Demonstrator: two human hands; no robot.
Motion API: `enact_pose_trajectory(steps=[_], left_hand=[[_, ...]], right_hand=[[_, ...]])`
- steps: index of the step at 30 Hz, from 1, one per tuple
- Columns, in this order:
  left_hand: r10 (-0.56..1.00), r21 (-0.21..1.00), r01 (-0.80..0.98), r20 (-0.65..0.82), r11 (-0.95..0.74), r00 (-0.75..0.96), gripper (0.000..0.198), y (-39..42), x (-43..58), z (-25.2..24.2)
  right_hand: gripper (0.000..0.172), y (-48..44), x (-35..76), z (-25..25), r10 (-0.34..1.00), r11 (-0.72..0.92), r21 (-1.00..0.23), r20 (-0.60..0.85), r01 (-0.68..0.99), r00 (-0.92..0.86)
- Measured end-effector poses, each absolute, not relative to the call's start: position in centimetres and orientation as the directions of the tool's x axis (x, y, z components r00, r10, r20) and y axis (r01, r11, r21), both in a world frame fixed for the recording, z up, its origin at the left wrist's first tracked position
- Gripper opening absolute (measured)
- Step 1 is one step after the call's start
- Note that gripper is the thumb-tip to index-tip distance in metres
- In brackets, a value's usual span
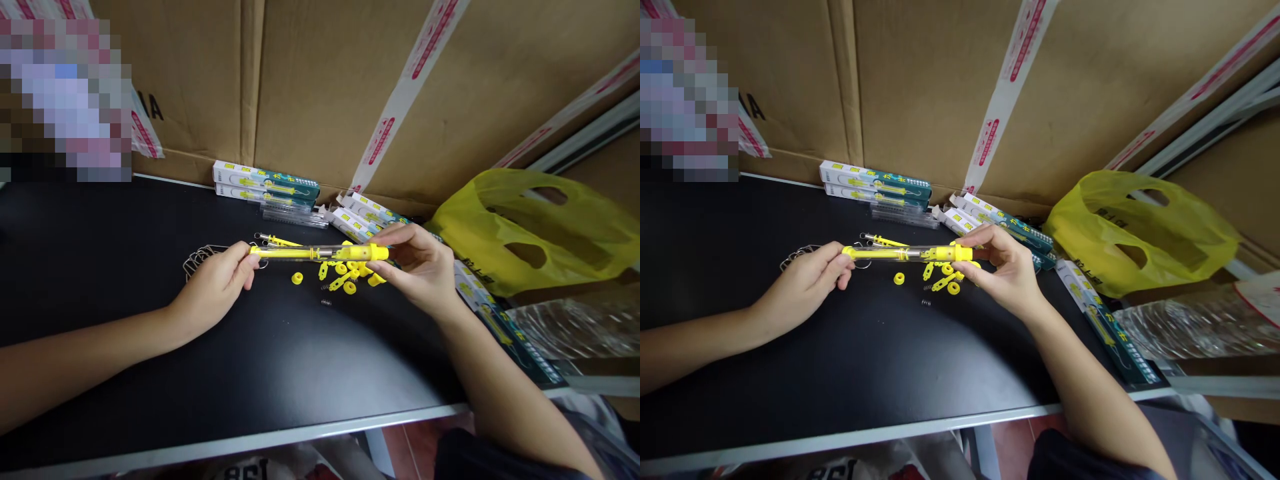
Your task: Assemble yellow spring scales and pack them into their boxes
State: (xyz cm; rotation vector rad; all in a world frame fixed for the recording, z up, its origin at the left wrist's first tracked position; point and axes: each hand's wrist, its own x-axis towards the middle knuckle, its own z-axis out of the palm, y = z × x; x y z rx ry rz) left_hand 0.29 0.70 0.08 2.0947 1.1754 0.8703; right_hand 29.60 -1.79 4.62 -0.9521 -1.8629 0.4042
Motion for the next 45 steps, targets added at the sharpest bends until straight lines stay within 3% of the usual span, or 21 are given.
enact_pose_trajectory(steps=[11, 31, 38, 45], left_hand=[[0.876, 0.656, 0.598, 0.227, -0.461, 0.426, 0.033, 0.43, -0.09, 0.04], [0.882, 0.711, 0.544, 0.247, -0.446, 0.4, 0.031, 0.51, -0.01, 0.36], [0.879, 0.725, 0.525, 0.242, -0.446, 0.412, 0.033, 0.68, -0.15, 0.16], [0.873, 0.719, 0.523, 0.252, -0.457, 0.417, 0.033, 0.73, -0.16, 0.2]], right_hand=[[0.022, -2.04, 29.54, 4.87, 0.743, 0.661, -0.614, 0.614, 0.431, -0.265], [0.023, -1.91, 29.67, 4.66, 0.768, 0.629, -0.638, 0.599, 0.444, -0.227], [0.019, -1.65, 29.74, 4.84, 0.738, 0.656, -0.571, 0.623, 0.493, -0.26], [0.024, -1.7, 29.64, 4.12, 0.796, 0.587, -0.651, 0.575, 0.482, -0.192]])
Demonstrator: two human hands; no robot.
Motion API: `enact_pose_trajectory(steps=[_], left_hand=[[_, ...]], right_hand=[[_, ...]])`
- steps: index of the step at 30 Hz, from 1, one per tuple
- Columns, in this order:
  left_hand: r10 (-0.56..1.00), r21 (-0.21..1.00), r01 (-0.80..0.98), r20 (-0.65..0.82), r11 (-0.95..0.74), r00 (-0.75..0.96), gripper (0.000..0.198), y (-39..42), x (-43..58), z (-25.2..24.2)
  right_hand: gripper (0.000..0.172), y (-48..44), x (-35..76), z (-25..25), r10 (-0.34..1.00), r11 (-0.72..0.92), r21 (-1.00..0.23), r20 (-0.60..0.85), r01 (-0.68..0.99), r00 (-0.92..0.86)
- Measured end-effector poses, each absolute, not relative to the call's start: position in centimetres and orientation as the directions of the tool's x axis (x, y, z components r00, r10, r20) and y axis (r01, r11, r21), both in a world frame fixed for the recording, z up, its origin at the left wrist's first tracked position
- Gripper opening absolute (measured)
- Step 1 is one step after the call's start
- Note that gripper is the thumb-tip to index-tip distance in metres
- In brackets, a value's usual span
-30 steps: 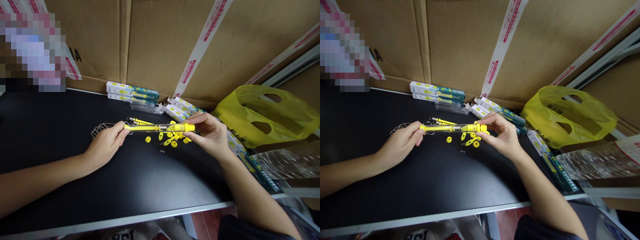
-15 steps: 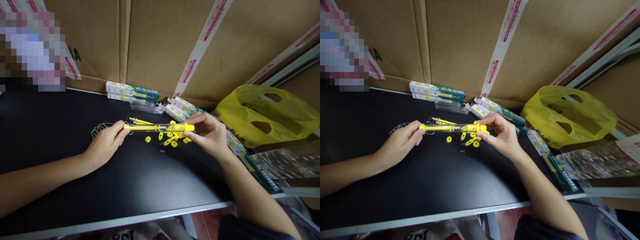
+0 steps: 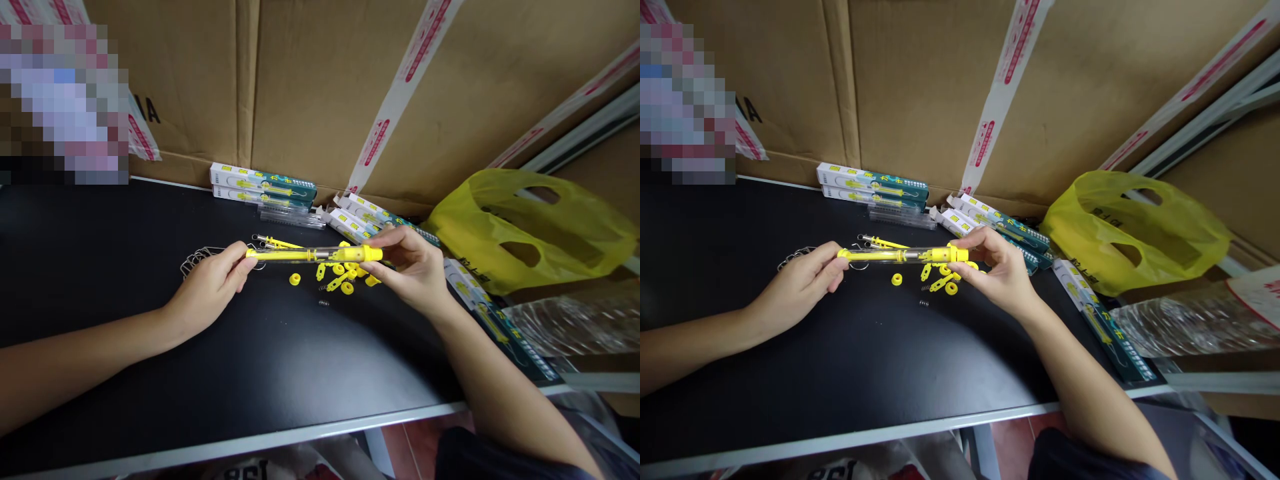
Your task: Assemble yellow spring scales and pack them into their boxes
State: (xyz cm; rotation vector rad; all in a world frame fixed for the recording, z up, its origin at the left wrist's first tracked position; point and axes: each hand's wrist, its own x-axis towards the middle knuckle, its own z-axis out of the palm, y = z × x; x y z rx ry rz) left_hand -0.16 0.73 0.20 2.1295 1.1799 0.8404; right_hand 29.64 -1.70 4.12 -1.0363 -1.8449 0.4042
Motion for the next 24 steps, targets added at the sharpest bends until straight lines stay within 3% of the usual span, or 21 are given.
enact_pose_trajectory(steps=[11, 14, 19, 24], left_hand=[[0.876, 0.731, 0.514, 0.246, -0.449, 0.416, 0.034, 0.78, -0.15, 0.18], [0.877, 0.734, 0.511, 0.246, -0.447, 0.413, 0.033, 0.72, -0.09, 0.27], [0.884, 0.744, 0.509, 0.237, -0.432, 0.403, 0.034, 0.68, -0.03, 0.29], [0.882, 0.742, 0.51, 0.239, -0.435, 0.405, 0.034, 0.73, -0.11, 0.2]], right_hand=[[0.03, -2.02, 29.21, 4.29, 0.885, 0.464, -0.819, 0.415, 0.338, -0.208], [0.028, -1.79, 29.33, 4.21, 0.868, 0.497, -0.785, 0.46, 0.37, -0.19], [0.021, -1.22, 29.63, 4.27, 0.766, 0.627, -0.629, 0.606, 0.459, -0.215], [0.018, -1.08, 29.85, 4.21, 0.737, 0.666, -0.59, 0.615, 0.456, -0.279]])
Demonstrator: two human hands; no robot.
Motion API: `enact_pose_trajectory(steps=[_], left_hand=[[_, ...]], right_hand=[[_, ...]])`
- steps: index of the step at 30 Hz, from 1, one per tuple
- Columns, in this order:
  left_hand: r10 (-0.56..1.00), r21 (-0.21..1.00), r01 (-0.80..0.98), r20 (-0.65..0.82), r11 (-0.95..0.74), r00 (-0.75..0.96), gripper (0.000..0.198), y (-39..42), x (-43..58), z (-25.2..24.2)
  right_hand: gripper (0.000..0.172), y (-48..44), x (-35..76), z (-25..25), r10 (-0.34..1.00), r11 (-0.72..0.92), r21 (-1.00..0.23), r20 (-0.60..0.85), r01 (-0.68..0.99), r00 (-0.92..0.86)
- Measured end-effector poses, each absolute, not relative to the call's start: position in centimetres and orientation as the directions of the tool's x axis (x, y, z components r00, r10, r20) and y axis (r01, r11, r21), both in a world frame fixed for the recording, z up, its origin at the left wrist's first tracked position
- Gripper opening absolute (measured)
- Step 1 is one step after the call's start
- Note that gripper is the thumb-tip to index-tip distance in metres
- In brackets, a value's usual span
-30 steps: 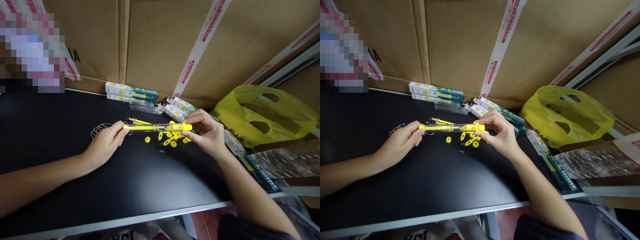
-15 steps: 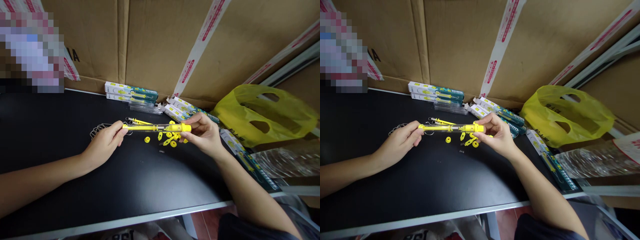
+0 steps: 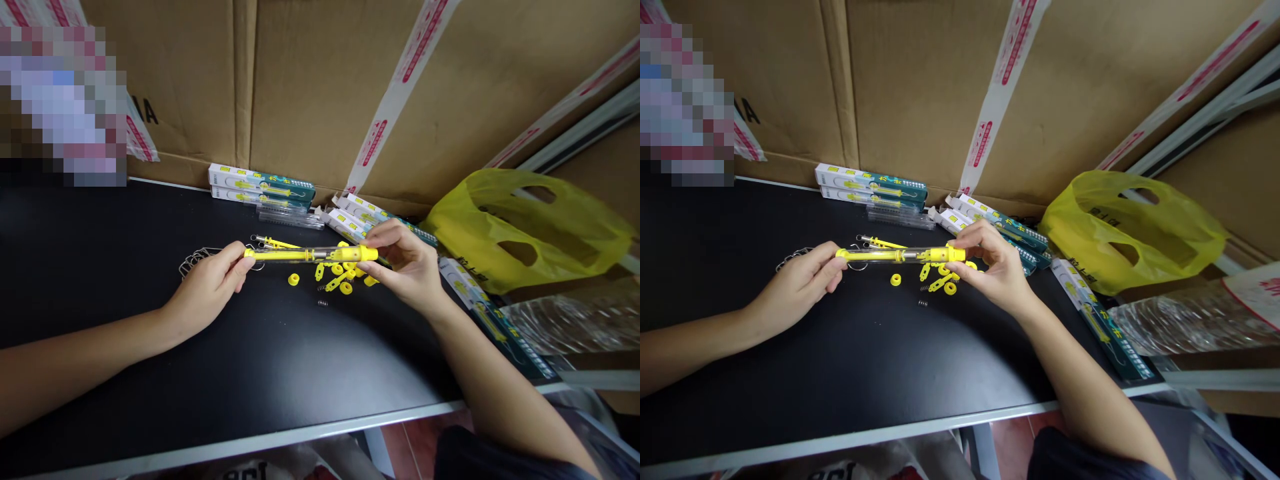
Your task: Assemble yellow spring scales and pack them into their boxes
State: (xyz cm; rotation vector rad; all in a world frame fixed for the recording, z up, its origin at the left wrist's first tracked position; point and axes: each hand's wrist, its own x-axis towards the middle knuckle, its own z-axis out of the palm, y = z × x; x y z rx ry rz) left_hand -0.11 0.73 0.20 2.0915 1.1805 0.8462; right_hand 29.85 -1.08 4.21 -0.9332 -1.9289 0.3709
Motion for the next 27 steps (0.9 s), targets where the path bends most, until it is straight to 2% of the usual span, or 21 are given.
enact_pose_trajectory(steps=[13, 27], left_hand=[[0.891, 0.741, 0.525, 0.225, -0.419, 0.393, 0.034, 0.75, -0.17, 0.27], [0.9, 0.741, 0.536, 0.219, -0.405, 0.378, 0.032, 0.9, -0.07, 0.31]], right_hand=[[0.021, -1.2, 29.73, 4.34, 0.732, 0.668, -0.546, 0.606, 0.506, -0.312], [0.021, -1.34, 29.79, 3.47, 0.807, 0.586, -0.679, 0.537, 0.442, -0.245]])
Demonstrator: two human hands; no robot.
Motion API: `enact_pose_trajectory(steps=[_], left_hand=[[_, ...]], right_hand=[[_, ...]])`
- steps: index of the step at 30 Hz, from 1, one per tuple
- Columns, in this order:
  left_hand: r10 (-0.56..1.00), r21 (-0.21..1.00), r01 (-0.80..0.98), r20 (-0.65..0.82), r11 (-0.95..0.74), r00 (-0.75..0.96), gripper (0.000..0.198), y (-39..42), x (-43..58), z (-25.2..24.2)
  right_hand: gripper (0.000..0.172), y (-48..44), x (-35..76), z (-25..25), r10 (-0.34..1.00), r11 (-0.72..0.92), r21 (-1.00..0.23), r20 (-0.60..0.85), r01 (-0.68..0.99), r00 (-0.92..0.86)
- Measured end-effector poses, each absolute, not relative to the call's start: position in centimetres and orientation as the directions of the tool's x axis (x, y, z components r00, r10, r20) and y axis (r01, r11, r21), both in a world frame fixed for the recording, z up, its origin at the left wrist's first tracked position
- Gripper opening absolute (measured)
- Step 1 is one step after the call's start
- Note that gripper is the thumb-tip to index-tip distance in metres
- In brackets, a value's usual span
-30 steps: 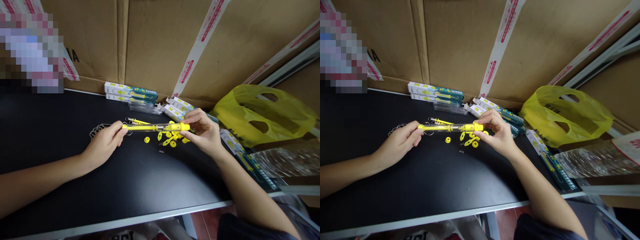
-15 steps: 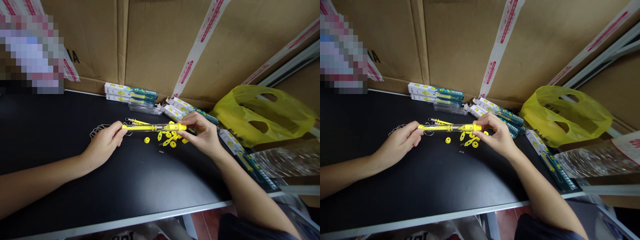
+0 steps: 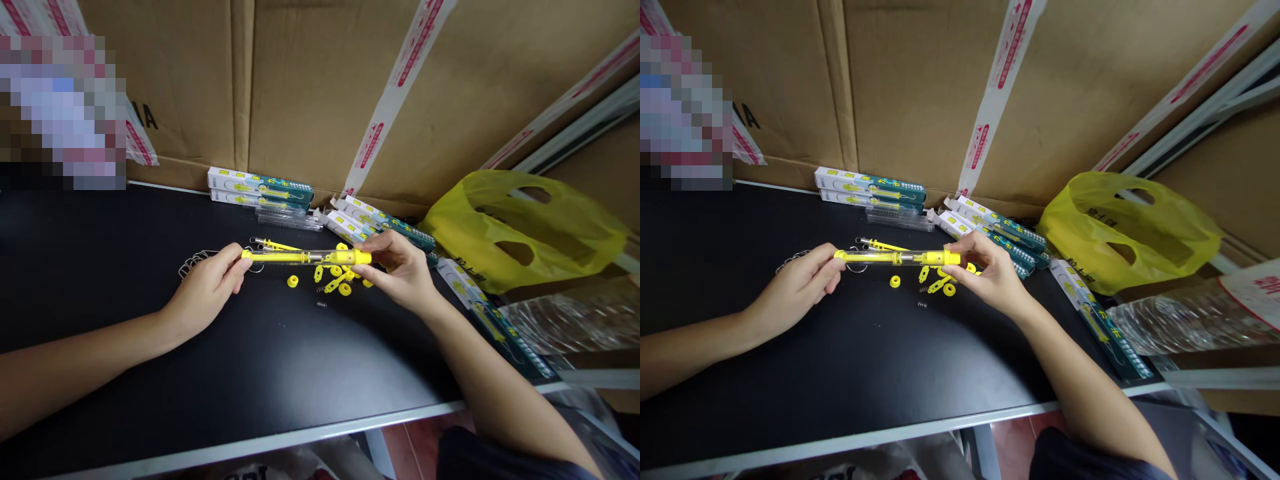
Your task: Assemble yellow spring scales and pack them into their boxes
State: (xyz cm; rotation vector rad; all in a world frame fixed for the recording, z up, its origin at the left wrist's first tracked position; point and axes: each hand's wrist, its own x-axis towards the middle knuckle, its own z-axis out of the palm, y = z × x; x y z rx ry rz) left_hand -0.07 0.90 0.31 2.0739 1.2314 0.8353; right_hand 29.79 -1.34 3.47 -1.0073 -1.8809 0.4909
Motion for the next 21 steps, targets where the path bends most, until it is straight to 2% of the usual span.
enact_pose_trajectory(steps=[7, 12, 16, 21], left_hand=[[0.899, 0.757, 0.52, 0.204, -0.396, 0.388, 0.033, 0.95, -0.17, 0.14], [0.9, 0.769, 0.507, 0.199, -0.39, 0.389, 0.033, 1.09, -0.12, -0.06], [0.901, 0.775, 0.502, 0.195, -0.384, 0.387, 0.033, 1.0, -0.21, -0.01], [0.904, 0.774, 0.506, 0.196, -0.38, 0.38, 0.033, 0.83, -0.34, 0.11]], right_hand=[[0.023, -1.74, 29.42, 3.41, 0.873, 0.478, -0.825, 0.409, 0.301, -0.265], [0.024, -1.94, 29.02, 3.53, 0.874, 0.47, -0.848, 0.407, 0.246, -0.267], [0.022, -1.7, 29.11, 3.5, 0.849, 0.529, -0.776, 0.488, 0.344, -0.202], [0.021, -0.96, 29.45, 3.65, 0.718, 0.671, -0.563, 0.656, 0.482, -0.233]])
